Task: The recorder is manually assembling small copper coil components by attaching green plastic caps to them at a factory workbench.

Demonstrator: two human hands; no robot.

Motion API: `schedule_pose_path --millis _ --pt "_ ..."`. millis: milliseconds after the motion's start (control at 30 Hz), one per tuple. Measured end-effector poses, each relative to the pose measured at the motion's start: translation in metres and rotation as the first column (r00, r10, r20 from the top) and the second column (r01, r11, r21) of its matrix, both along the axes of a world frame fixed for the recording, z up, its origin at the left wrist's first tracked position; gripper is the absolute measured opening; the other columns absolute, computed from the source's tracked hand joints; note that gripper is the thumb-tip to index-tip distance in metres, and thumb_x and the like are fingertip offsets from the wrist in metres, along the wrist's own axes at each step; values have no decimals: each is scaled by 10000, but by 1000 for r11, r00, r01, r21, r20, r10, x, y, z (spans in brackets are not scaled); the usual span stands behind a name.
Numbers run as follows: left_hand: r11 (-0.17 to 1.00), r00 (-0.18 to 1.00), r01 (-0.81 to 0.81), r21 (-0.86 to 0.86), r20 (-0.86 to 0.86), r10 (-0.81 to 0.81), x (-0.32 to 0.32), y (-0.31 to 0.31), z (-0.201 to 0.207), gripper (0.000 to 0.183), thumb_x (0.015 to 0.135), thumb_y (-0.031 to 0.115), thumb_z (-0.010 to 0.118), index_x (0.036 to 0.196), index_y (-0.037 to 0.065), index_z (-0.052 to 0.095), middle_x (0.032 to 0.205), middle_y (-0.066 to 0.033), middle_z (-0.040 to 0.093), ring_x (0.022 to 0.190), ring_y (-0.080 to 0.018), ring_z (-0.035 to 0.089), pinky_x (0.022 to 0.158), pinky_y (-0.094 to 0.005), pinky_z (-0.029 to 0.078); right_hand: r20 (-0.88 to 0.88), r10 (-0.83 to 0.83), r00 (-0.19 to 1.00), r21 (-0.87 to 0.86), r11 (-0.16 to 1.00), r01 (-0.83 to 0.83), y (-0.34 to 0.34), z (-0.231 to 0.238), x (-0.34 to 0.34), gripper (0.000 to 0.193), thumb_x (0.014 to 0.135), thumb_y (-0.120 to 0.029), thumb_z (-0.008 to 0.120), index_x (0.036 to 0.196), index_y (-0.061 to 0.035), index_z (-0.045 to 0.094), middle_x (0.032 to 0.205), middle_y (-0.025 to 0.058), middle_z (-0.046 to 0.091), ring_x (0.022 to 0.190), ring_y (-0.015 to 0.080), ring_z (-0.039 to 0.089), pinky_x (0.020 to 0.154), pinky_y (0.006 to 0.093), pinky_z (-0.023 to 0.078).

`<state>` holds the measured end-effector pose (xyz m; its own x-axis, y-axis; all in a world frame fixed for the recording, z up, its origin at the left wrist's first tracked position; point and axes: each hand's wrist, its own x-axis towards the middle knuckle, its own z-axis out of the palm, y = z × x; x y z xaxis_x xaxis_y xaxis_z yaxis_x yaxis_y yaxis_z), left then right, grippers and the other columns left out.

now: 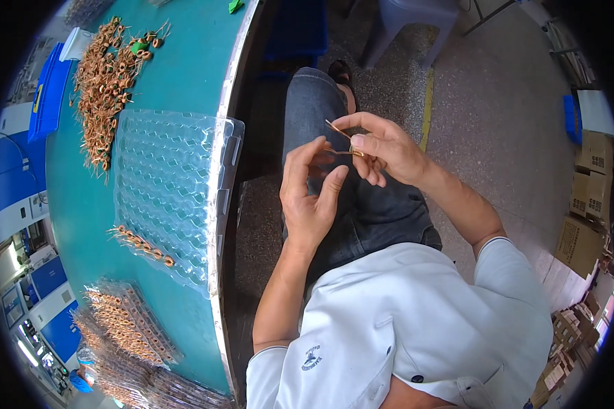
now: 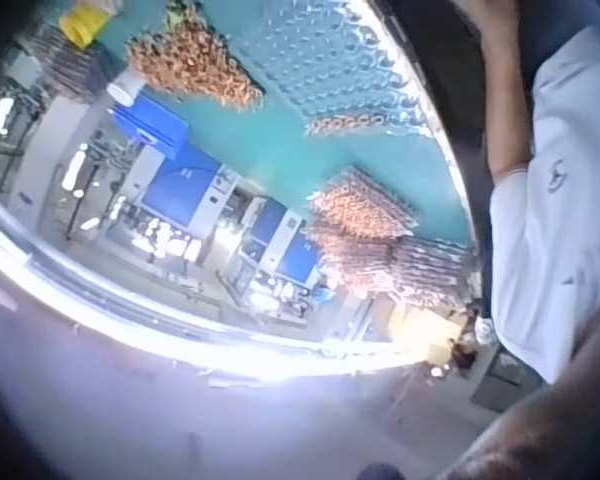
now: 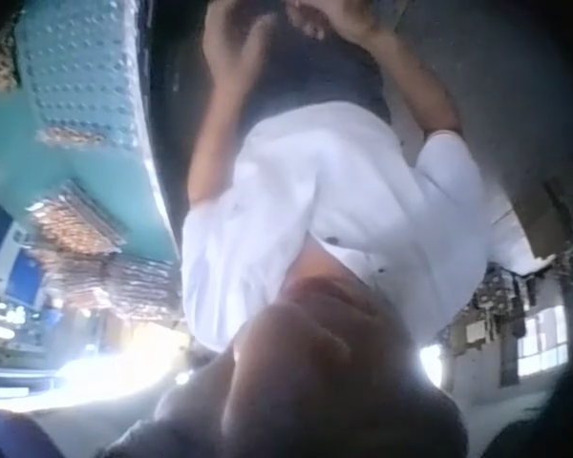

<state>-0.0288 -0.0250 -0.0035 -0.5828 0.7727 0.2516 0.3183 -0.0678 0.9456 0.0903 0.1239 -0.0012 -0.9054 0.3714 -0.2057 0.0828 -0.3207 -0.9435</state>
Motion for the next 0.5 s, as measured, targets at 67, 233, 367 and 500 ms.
schedule_pose_path --millis 67,233,367,500 --pt "1000 1000 9 -21 -3 -9 -1 1 -1 329 841 20 716 1153 32 613 1003 -113 634 867 -193 655 719 -285 532 13 20 1000 -4 1000 -20 0 1 2 416 1003 -266 463 1300 25 451 634 64 597 453 80 567 396 167 453" --pt "995 998 -1 -101 -69 -6 -8 1 2 165 873 50 708 1025 10 656 875 -56 646 786 -118 625 708 -225 499 55 66 996 21 998 -67 -2 0 4 362 1026 -297 428 1178 9 546 633 50 598 458 70 562 400 170 447" --pt "991 999 3 -131 -37 -8 -8 0 1 131 873 66 714 977 5 664 845 -54 643 770 -100 610 687 -217 486 130 120 984 207 967 -145 -3 -4 6 327 1031 -288 458 999 -23 646 667 22 606 531 62 580 458 180 473" --pt "989 997 -33 -146 58 42 -6 1 -3 111 832 31 736 922 13 674 857 -94 645 721 -161 636 628 -253 498 58 66 996 266 961 -79 -6 -2 9 235 967 -222 590 1048 -5 633 734 33 622 584 75 598 505 194 495"
